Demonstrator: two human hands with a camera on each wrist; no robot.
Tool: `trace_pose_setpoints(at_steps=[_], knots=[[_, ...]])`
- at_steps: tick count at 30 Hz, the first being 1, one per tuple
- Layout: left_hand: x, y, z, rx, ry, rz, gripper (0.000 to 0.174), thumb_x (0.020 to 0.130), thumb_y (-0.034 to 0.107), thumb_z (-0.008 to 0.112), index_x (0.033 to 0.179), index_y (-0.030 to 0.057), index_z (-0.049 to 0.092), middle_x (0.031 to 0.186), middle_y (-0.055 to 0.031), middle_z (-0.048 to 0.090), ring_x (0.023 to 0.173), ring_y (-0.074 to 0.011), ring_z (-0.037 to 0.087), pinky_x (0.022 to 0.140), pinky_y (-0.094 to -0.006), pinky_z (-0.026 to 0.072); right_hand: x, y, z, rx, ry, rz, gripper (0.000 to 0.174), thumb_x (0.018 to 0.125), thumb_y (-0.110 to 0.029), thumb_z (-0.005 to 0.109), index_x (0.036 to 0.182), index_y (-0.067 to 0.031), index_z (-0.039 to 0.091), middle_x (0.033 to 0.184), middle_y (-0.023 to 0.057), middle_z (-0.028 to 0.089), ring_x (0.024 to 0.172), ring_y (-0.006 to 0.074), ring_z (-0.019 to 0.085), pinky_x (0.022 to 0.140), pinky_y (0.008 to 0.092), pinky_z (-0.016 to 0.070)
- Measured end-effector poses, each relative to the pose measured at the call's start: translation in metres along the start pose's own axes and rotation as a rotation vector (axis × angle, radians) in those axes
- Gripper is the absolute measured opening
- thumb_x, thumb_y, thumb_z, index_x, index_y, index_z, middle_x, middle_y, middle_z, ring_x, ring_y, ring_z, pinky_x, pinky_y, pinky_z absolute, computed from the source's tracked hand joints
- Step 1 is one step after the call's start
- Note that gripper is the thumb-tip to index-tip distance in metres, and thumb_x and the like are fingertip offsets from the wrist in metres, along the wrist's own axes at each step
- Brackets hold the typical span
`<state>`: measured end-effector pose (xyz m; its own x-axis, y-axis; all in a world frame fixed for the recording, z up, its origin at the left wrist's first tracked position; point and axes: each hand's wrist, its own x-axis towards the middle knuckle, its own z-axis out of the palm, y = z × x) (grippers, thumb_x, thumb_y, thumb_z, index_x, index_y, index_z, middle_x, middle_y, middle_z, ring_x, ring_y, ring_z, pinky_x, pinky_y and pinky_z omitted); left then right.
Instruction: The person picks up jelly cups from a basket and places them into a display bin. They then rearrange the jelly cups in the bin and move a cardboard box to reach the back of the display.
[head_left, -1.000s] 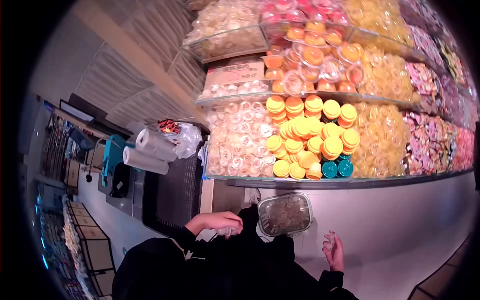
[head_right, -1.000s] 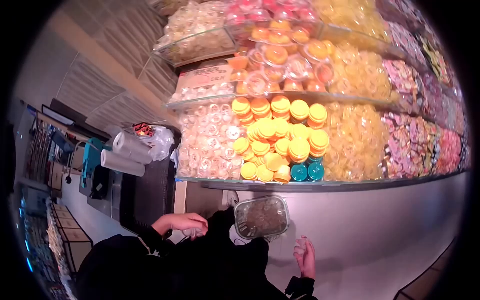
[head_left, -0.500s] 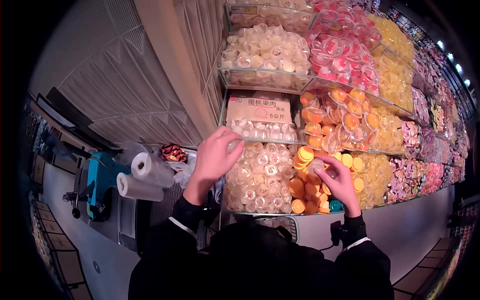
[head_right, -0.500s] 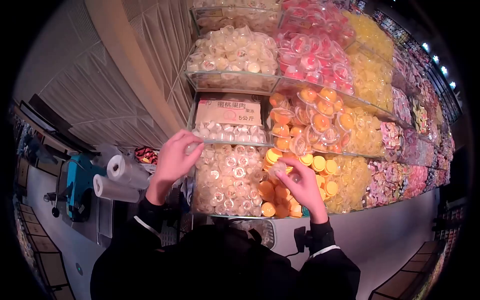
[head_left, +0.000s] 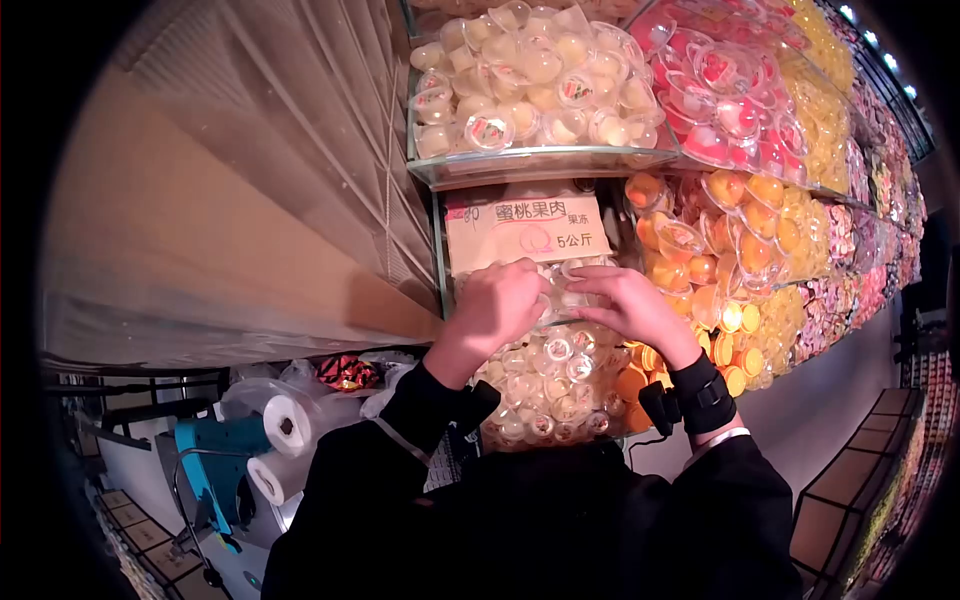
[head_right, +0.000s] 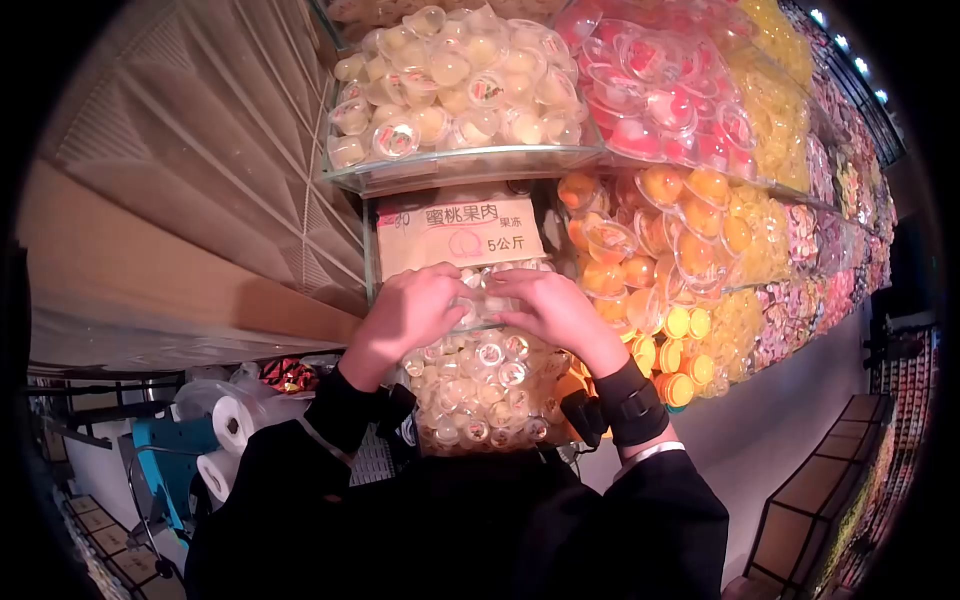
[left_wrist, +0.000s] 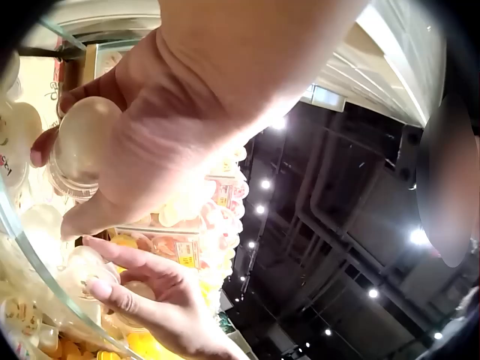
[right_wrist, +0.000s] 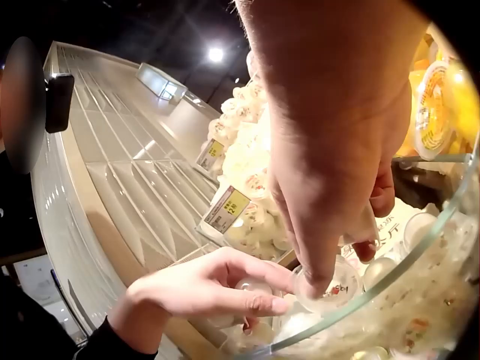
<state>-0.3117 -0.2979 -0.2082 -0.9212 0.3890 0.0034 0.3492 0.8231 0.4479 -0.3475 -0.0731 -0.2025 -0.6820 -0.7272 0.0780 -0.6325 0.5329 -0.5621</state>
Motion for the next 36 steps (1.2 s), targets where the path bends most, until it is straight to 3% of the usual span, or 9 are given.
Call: trace_pose_setpoints(at_steps=[7,9,15,21,27,29,30,33,36], knots=[[0.014,0.008,-0.005,0.048,-0.213,-0.116,0.019,0.080,0.023,0.065,0.093,0.0113,0.071,0.100,-0.0092,0.067,0.095,-0.0296,0.064,0.084,-0.0407,0.0511,-0.011,-0.010,-0.008,0.050,-0.116,0.083,0.032,0.083,-0.016,0.067,0.112,-0.0027,0.066,0.116,0.0175,0.064,0.100,0.0364,0.062,0.084,0.0403,0.0510],[0.014,0.006,-0.004,0.025,-0.204,-0.104,0.019,0.080,0.022,0.065,0.093,0.0109,0.071,0.099,-0.0104,0.066,0.094,-0.0300,0.064,0.084,-0.0407,0.0512,-0.013,-0.004,-0.005,0.007,-0.069,0.011,0.030,0.082,-0.020,0.066,0.110,-0.0084,0.068,0.115,0.0113,0.065,0.094,0.0324,0.064,0.079,0.0409,0.0518],[0.011,0.001,0.005,0.012,-0.085,-0.055,0.019,0.078,0.021,0.064,0.092,0.0099,0.071,0.097,-0.0118,0.066,0.094,-0.0304,0.063,0.083,-0.0409,0.0509,-0.011,-0.007,0.002,-0.073,-0.049,-0.020,0.030,0.085,-0.026,0.064,0.110,-0.0092,0.063,0.106,0.0120,0.067,0.087,0.0349,0.063,0.072,0.0427,0.0513],[0.007,0.000,0.011,-0.029,0.022,0.030,0.022,0.078,0.022,0.064,0.096,0.0097,0.069,0.095,-0.0121,0.065,0.093,-0.0308,0.063,0.081,-0.0413,0.0505,-0.018,-0.020,0.000,-0.043,-0.117,0.218,0.037,0.084,-0.026,0.066,0.116,-0.0084,0.059,0.108,0.0170,0.065,0.088,0.0358,0.062,0.073,0.0414,0.0512],[0.006,0.010,-0.004,-0.006,0.066,0.019,0.028,0.082,0.025,0.063,0.105,0.0101,0.067,0.098,-0.0127,0.064,0.094,-0.0327,0.062,0.080,-0.0426,0.0498,-0.042,-0.020,-0.013,0.373,0.145,0.277,0.038,0.086,-0.012,0.066,0.121,-0.0033,0.053,0.118,0.0117,0.061,0.100,0.0207,0.062,0.082,0.0322,0.0507],[0.011,0.012,-0.007,-0.028,0.079,0.032,0.029,0.083,0.026,0.062,0.107,0.0104,0.067,0.098,-0.0128,0.063,0.094,-0.0331,0.062,0.080,-0.0431,0.0496,-0.054,0.003,-0.017,0.978,0.213,0.307,0.041,0.087,-0.010,0.065,0.123,-0.0020,0.049,0.116,0.0070,0.058,0.102,0.0143,0.058,0.082,0.0302,0.0511],[0.014,0.013,-0.009,-0.047,0.091,0.046,0.030,0.084,0.026,0.062,0.109,0.0107,0.066,0.099,-0.0128,0.063,0.095,-0.0335,0.061,0.080,-0.0435,0.0495,-0.056,0.006,-0.025,1.018,0.178,0.361,0.044,0.086,-0.010,0.067,0.124,-0.0018,0.047,0.112,0.0067,0.057,0.102,0.0140,0.057,0.084,0.0302,0.0510],[0.029,0.026,-0.010,-0.094,0.108,0.057,0.030,0.085,0.027,0.061,0.109,0.0102,0.067,0.101,-0.0124,0.063,0.095,-0.0336,0.061,0.081,-0.0441,0.0492,-0.052,0.002,-0.031,0.847,0.185,0.519,0.042,0.087,-0.012,0.067,0.123,-0.0016,0.047,0.110,0.0066,0.058,0.099,0.0139,0.058,0.083,0.0298,0.0511],[0.044,0.031,0.003,-0.089,0.058,0.085,0.029,0.083,0.026,0.061,0.106,0.0097,0.069,0.103,-0.0130,0.064,0.096,-0.0332,0.062,0.084,-0.0430,0.0494,-0.045,0.005,-0.015,0.597,0.172,0.396,0.038,0.087,-0.015,0.068,0.119,-0.0033,0.050,0.105,0.0055,0.059,0.091,0.0135,0.061,0.078,0.0280,0.0498]])
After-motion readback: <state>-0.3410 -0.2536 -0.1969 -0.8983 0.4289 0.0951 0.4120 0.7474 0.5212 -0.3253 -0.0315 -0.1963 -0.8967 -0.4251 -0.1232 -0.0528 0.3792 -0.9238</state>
